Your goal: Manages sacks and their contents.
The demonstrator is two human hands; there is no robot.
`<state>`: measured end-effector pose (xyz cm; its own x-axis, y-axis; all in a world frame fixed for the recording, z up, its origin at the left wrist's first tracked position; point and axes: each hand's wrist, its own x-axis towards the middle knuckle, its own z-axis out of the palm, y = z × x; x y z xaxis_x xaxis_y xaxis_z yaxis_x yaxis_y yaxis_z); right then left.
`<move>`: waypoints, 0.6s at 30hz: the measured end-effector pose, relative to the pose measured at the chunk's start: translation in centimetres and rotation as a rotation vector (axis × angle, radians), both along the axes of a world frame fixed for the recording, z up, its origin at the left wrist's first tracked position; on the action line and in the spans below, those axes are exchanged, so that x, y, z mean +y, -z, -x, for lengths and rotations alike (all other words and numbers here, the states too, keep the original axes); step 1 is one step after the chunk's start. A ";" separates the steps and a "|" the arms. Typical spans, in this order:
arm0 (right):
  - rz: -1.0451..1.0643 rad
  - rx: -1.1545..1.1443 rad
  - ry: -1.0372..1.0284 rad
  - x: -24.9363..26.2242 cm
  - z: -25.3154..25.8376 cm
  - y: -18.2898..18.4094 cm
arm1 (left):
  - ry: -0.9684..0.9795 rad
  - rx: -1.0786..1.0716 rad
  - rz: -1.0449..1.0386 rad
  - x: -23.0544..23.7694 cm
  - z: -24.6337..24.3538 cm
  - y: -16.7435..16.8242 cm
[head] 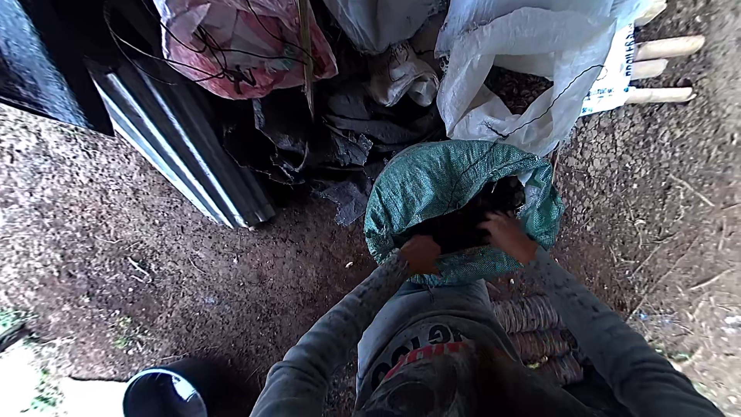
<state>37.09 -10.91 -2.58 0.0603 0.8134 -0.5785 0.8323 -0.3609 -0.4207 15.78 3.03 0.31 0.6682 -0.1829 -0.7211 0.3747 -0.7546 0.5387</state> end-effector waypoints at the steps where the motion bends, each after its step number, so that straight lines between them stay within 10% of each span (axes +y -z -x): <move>1: 0.038 -0.018 0.000 -0.1 -0.6 0.0 | 0.016 0.039 -0.016 0.0 -0.2 -0.4; 6: 0.172 0.058 -0.031 0.7 -1.1 -3.3 | -0.024 0.094 -0.014 -0.4 -0.5 -0.4; 11: 0.209 0.175 -0.083 -0.3 0.3 -6.1 | -0.428 -0.301 0.204 1.3 3.4 0.5; 15: -0.560 -0.075 -0.118 -1.4 1.9 -1.9 | -0.342 -0.917 -0.198 0.6 4.2 0.2; 18: -0.580 -0.101 -0.057 0.0 2.6 1.5 | -0.350 -0.981 -0.589 1.4 2.8 -0.1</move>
